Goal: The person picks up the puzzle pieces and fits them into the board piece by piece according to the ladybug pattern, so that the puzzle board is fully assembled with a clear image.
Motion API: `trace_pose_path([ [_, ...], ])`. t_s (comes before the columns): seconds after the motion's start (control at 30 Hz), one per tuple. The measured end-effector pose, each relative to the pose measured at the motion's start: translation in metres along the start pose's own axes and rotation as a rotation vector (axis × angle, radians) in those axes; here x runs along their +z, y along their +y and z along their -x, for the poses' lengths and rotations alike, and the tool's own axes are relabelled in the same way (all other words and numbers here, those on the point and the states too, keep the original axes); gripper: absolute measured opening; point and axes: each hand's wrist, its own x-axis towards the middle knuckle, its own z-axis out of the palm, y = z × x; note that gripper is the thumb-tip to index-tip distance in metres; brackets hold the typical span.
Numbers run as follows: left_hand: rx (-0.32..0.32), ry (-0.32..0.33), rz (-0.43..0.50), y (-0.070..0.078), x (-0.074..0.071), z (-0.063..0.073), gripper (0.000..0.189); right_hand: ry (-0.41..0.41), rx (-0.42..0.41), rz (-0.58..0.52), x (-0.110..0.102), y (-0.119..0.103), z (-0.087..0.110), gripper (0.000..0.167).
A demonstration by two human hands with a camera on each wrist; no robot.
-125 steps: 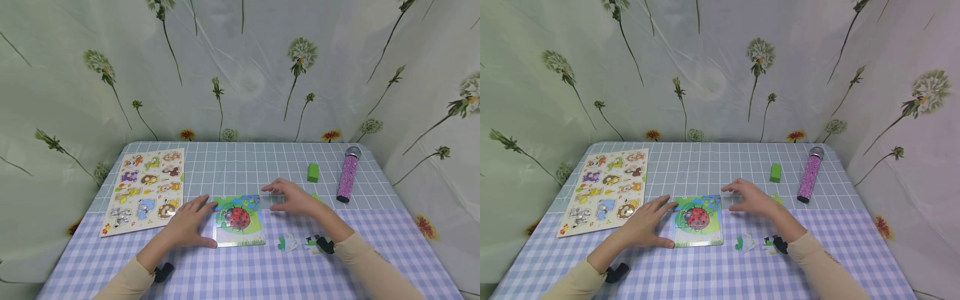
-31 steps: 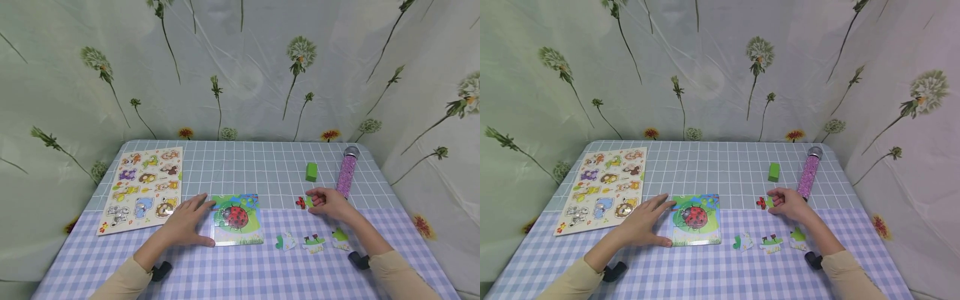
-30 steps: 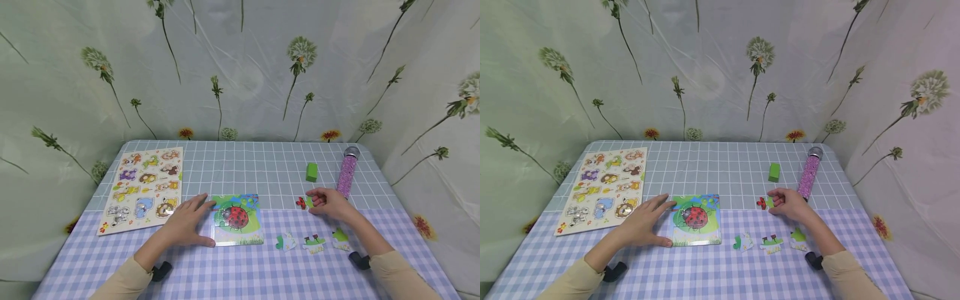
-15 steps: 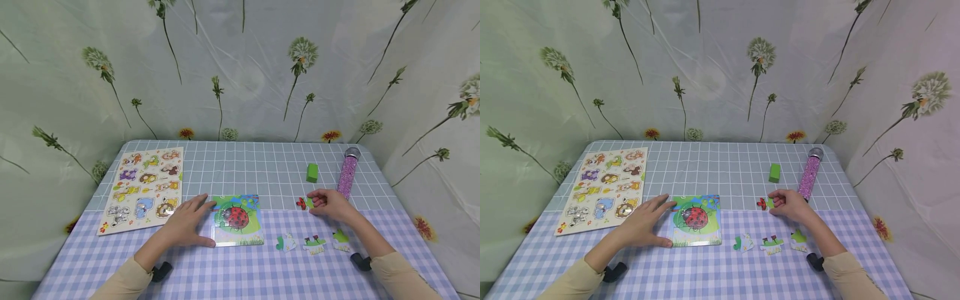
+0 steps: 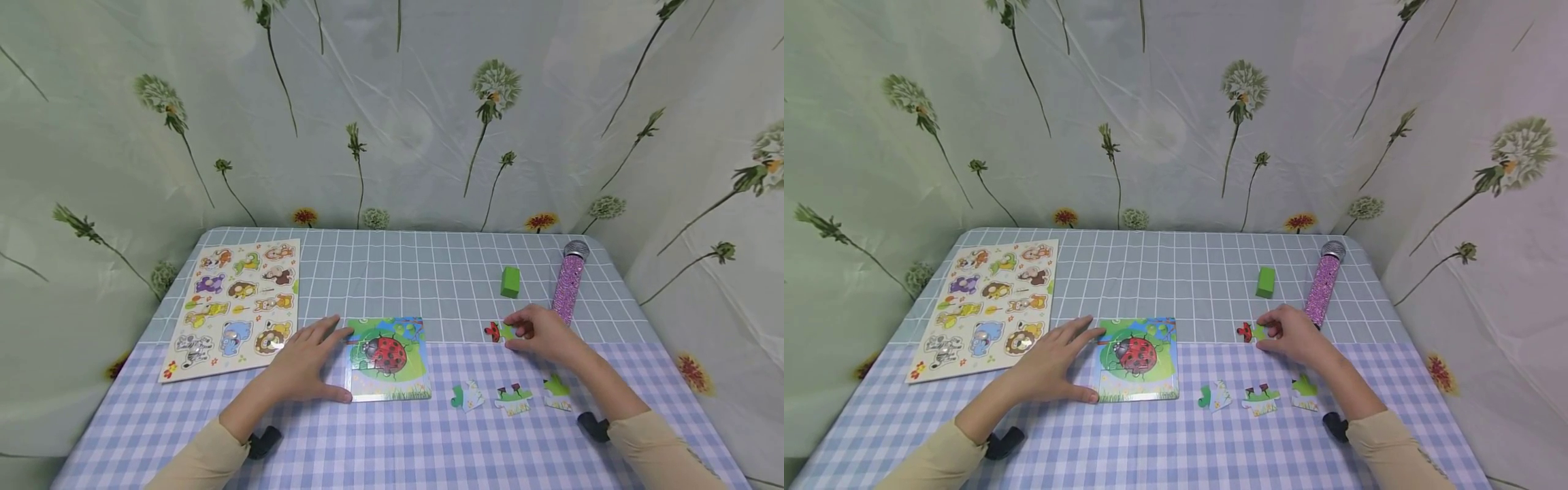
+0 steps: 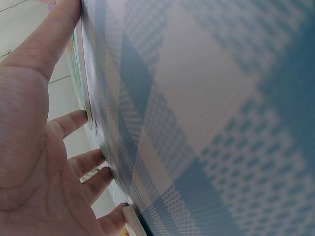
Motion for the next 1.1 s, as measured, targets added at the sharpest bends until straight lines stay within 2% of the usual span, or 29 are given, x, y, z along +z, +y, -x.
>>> trace_pose_path([
  [0.23, -0.001, -0.004, -0.003, -0.001, 0.000, 0.000, 0.119, 0.021, -0.045, 0.083, 0.000, -0.002, -0.002, 0.037],
  [0.43, -0.006, -0.009, -0.007, -0.002, 0.002, -0.001, 0.119, 0.035, -0.087, 0.086, 0.000, -0.007, -0.005, 0.039],
  [0.63, -0.002, -0.018, 0.013, -0.002, 0.001, 0.000, 0.119, 0.033, -0.195, 0.061, 0.005, -0.017, -0.008, 0.042],
  [0.8, -0.003, -0.036, 0.018, 0.000, -0.002, -0.002, 0.120, 0.030, -0.311, 0.055, 0.011, -0.029, -0.010, 0.037],
  [0.93, -0.006, -0.047, 0.026, 0.002, -0.003, -0.005, 0.120, 0.010, -0.364, 0.038, 0.017, -0.039, -0.013, 0.035],
  [1.1, -0.003, -0.054, 0.035, 0.003, -0.004, -0.009, 0.121, -0.052, -0.357, 0.021, 0.025, -0.054, -0.017, 0.032],
])
